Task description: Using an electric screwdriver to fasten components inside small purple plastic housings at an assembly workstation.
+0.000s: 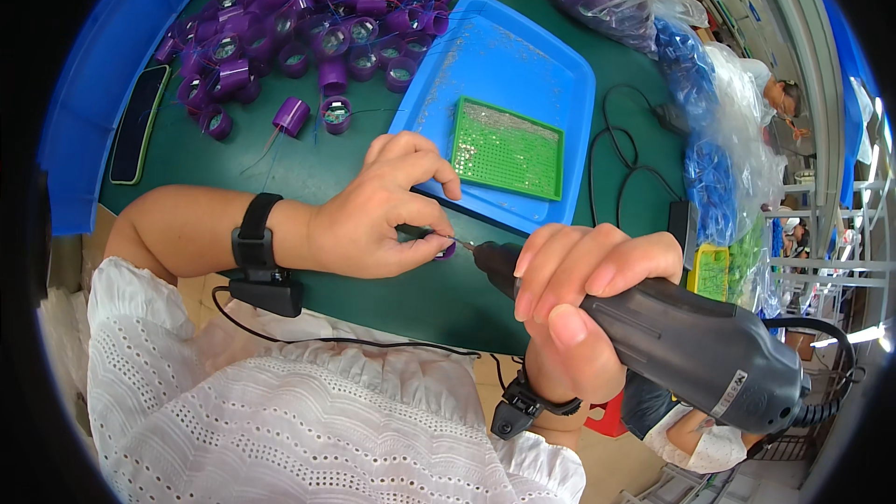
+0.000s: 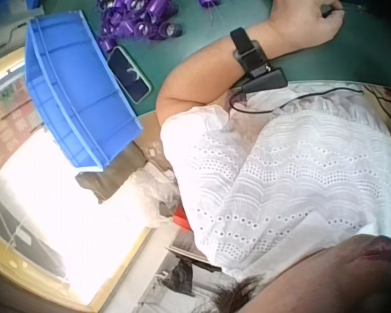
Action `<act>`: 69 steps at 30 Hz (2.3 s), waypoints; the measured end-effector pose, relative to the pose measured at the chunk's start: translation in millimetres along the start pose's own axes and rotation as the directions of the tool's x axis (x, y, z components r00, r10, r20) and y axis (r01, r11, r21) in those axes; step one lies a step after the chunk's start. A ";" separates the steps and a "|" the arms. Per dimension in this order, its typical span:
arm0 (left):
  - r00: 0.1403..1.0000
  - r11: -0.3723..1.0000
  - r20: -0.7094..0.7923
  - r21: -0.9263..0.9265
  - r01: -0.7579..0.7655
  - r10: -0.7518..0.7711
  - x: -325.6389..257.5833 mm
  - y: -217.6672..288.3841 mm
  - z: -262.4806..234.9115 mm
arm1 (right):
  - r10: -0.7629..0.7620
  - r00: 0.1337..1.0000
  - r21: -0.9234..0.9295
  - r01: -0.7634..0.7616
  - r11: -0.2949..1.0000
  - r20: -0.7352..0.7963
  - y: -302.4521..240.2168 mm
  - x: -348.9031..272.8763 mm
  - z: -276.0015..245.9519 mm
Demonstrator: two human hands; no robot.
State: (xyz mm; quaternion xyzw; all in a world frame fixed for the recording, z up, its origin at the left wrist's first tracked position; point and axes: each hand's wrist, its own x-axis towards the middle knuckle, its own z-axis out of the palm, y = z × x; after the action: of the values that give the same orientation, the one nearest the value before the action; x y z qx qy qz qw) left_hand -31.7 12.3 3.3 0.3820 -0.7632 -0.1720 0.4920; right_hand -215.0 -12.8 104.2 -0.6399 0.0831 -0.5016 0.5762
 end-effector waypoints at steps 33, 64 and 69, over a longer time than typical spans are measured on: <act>0.979 0.995 0.198 0.087 0.041 -0.058 -3.5 -3.4 1.0 | 0.104 0.989 -0.138 -0.118 0.983 -0.103 18.4 -11.3 9.8; 0.973 0.995 0.219 0.085 0.059 -0.076 -4.5 -4.7 1.2 | 0.177 0.982 -0.023 -0.175 0.984 0.072 49.1 2.3 2.8; 0.967 0.993 0.238 0.094 0.073 -0.094 -3.2 -4.8 -0.1 | 0.167 0.981 -0.025 -0.166 0.986 0.100 49.8 4.4 4.1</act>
State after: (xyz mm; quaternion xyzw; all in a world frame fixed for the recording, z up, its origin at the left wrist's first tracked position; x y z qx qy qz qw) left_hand -28.9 11.5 -1.7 0.4105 -0.8073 -0.2052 0.3710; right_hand -186.4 -29.1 66.4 -0.6603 0.1109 -0.4177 0.6142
